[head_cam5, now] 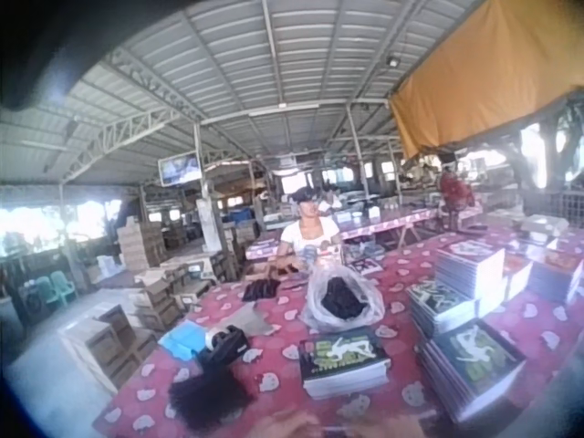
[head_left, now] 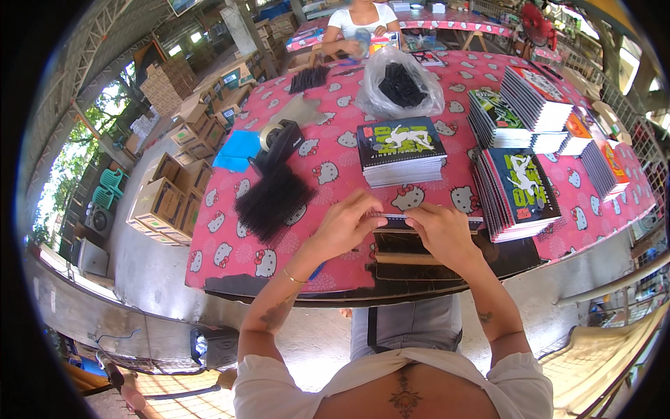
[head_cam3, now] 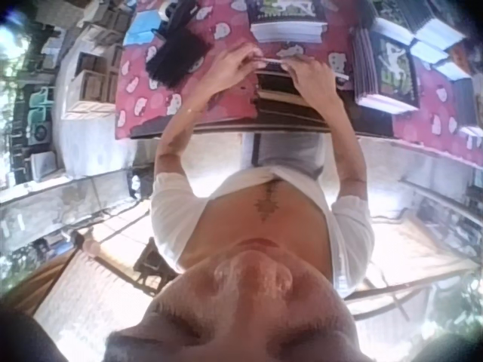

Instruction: The person assembles notebooks by picking up a stack of paper and a cover, threading a black spiral binding through the side holes, and placing the finished notebook onto a stack.

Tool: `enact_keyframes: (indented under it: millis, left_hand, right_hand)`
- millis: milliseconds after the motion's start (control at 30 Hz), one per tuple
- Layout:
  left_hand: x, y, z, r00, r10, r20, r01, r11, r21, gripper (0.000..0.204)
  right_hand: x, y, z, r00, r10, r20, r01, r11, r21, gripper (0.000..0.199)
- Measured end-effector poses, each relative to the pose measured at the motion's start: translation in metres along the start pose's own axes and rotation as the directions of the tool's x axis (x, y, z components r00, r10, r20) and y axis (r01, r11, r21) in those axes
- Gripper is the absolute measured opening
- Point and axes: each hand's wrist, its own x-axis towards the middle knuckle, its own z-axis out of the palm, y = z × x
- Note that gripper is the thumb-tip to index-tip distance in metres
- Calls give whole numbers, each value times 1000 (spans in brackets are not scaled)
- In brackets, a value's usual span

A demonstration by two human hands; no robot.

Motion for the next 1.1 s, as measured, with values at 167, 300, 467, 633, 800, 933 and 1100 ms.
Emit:
enact_keyframes:
  millis: [167, 300, 467, 633, 800, 933, 1100]
  left_hand:
    - [6, 38, 33, 981, 23, -195, 84, 851, 519, 63]
    - [-41, 29, 103, 973, -53, -226, 190, 742, 643, 97]
    - [-14, 35, 84, 952, -21, -306, 217, 751, 624, 99]
    - [-53, 36, 112, 954, -11, -300, 178, 827, 534, 93]
    - [-23, 41, 99, 997, -64, -50, 81, 818, 569, 90]
    - [18, 34, 69, 946, 140, -293, 95, 742, 663, 98]
    - [-5, 58, 100, 1000, -23, 20, 7, 802, 597, 93]
  right_hand:
    - [4, 8, 5, 1000, 14, -7, -14, 998, 63, 9]
    - [4, 8, 6, 1000, 5, -31, -2, 997, 83, 9]
    - [2, 14, 1, 998, 18, 68, -23, 997, 75, 14]
    - [-9, 11, -21, 965, -90, -246, 84, 996, -36, 17]
    - [-17, 36, -18, 1000, -3, 5, 3, 999, 32, 20]
    - [-13, 34, -20, 999, -36, 7, 36, 998, 44, 16]
    - [-15, 42, -19, 999, -45, -6, 45, 998, 50, 15]
